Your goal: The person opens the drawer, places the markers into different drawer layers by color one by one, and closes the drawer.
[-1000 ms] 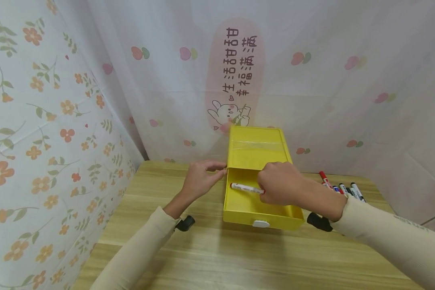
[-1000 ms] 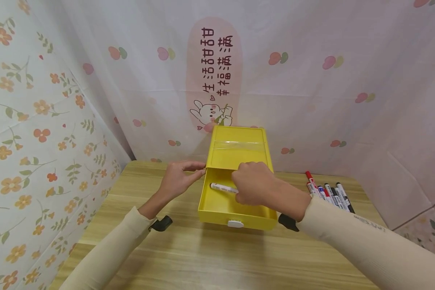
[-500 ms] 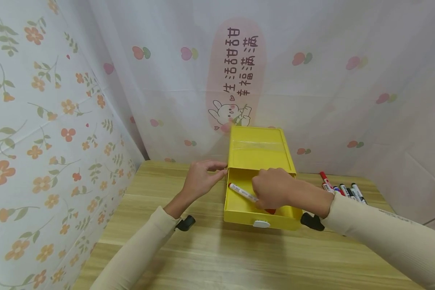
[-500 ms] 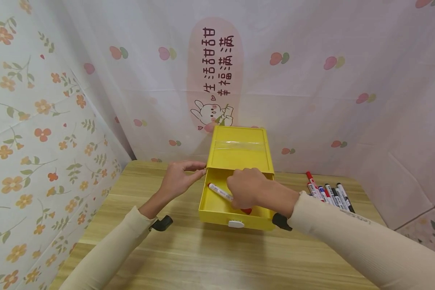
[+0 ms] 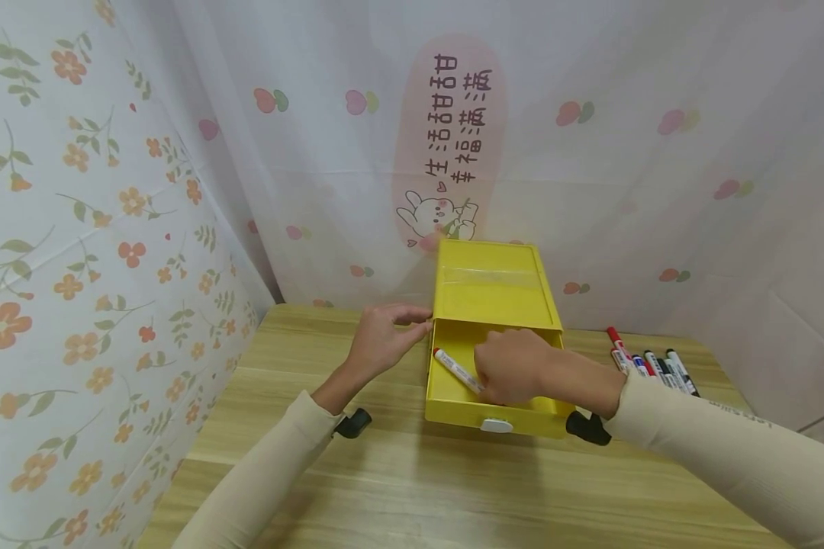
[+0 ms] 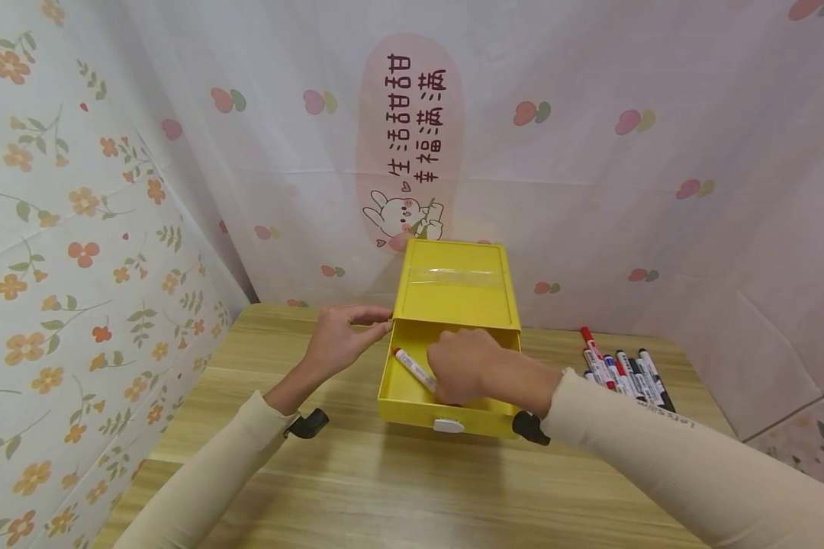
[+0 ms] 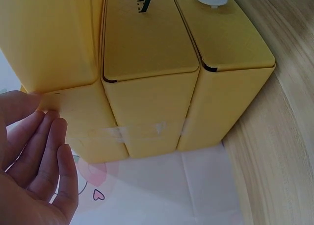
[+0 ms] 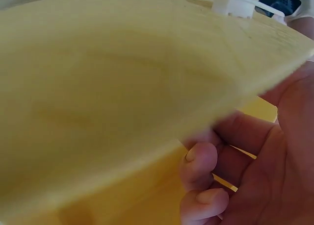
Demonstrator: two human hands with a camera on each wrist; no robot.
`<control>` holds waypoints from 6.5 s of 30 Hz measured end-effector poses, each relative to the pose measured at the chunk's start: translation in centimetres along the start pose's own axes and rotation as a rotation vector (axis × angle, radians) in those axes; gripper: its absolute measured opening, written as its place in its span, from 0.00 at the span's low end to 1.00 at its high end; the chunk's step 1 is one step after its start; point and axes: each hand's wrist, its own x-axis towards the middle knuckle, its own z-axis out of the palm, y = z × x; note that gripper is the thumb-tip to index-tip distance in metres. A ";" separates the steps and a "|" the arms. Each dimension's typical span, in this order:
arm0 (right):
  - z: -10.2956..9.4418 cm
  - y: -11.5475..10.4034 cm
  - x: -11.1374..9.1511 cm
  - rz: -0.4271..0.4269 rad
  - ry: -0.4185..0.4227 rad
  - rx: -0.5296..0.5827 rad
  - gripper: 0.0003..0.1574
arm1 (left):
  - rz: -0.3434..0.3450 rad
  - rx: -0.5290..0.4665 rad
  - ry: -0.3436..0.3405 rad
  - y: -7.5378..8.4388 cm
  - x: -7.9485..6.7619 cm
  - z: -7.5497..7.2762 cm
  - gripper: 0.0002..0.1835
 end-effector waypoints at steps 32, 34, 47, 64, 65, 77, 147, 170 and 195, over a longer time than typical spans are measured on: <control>-2.0 4.2 -3.4 -0.009 0.200 0.205 0.09 | 0.006 -0.014 0.008 -0.1 -0.1 0.0 0.10; -1.7 4.8 -3.7 -0.006 0.216 0.214 0.08 | 0.010 -0.013 0.012 -0.1 -0.1 0.0 0.10; 0.1 9.2 -6.7 -0.065 0.374 0.305 0.05 | 0.028 -0.013 0.012 0.0 -0.1 0.1 0.10; 5.6 14.3 -9.7 0.027 0.698 0.412 0.10 | -0.012 -0.002 0.003 0.2 -0.1 0.1 0.10; 6.0 14.6 -9.8 0.032 0.704 0.416 0.10 | -0.012 -0.002 0.003 0.3 -0.1 0.0 0.10; 11.7 18.1 -10.7 0.175 0.709 0.493 0.06 | -0.008 -0.003 0.008 0.3 -0.2 0.0 0.11; 23.3 24.9 -12.9 0.800 0.380 0.508 0.29 | -0.006 0.011 0.001 0.2 -0.1 0.0 0.10; 23.0 24.2 -12.3 0.828 0.302 0.449 0.26 | -0.005 0.000 0.004 0.1 -0.1 0.1 0.10; 22.0 23.5 -12.4 0.825 0.377 0.496 0.31 | -0.023 0.011 0.000 0.1 -0.3 0.1 0.10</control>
